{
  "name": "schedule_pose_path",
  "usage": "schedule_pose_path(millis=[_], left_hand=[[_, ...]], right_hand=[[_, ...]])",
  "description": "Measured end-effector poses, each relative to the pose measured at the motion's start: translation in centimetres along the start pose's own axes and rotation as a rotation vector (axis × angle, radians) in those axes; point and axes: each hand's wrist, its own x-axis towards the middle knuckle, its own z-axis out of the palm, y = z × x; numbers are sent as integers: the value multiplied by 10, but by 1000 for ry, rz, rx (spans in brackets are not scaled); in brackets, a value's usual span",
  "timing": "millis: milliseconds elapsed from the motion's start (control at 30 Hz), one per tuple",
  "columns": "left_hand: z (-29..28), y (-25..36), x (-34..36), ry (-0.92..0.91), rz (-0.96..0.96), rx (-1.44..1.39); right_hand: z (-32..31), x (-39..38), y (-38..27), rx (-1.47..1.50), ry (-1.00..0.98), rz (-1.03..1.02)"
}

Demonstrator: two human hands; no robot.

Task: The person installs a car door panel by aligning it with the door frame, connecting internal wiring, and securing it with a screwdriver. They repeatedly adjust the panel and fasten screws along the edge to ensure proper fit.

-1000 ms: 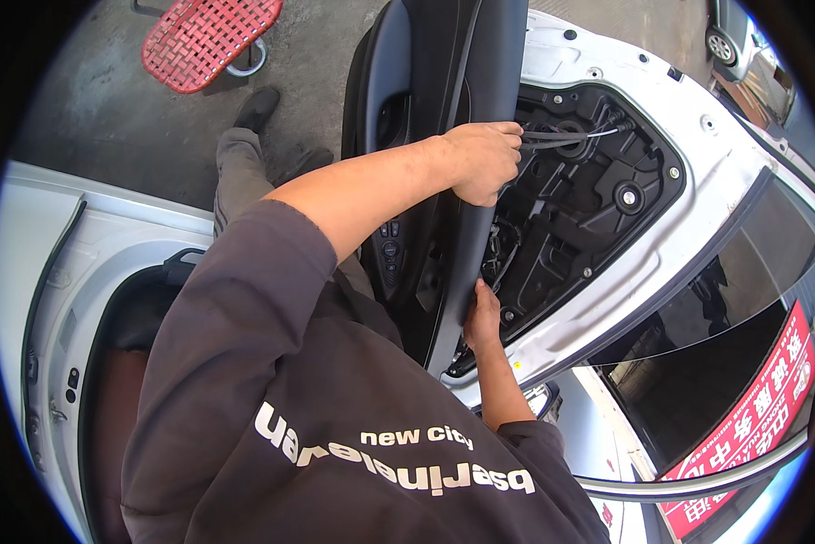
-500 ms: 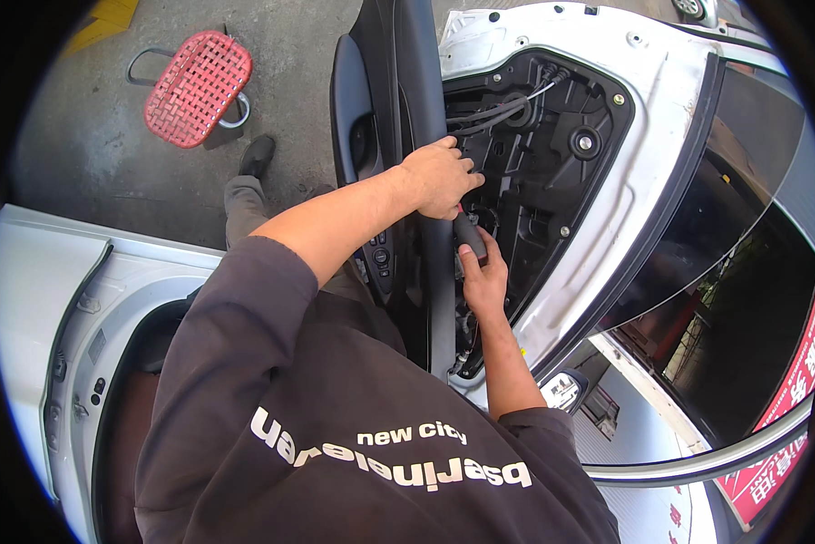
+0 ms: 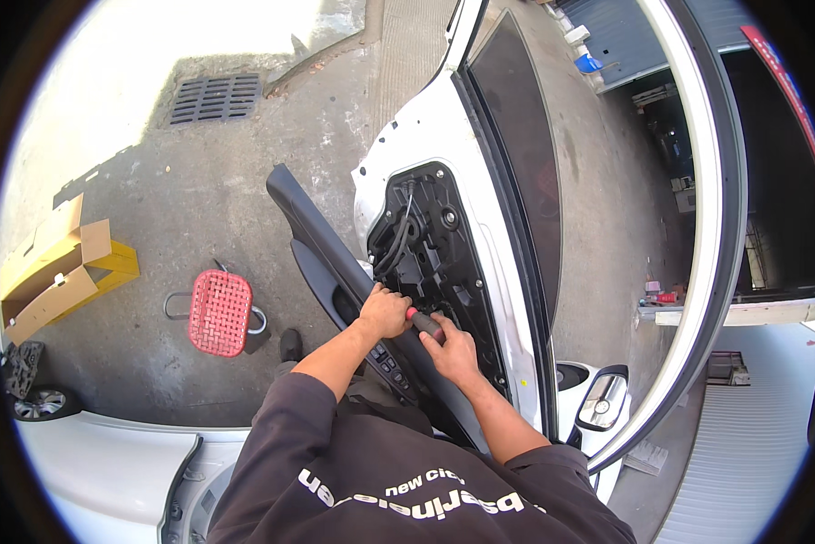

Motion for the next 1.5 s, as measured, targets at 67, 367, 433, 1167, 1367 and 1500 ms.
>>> schedule_pose_path(millis=[67,367,433,1167,1367,1500], left_hand=[[-3,1,2,-27,11,15],[10,-18,17,-21,49,-195],[13,-25,20,66,65,-337],[-38,78,-83,-189,372,-538],[-53,85,-88,-334,398,-431],[-70,113,-79,-421,389,-559]], right_hand=[[-2,-2,-6,-6,-15,-9],[-21,-9,-23,247,-87,39],[-39,-14,-24,390,124,-93],[-9,-125,-11,481,173,-66],[8,-142,-18,831,380,138],[8,-151,-20,622,611,39]])
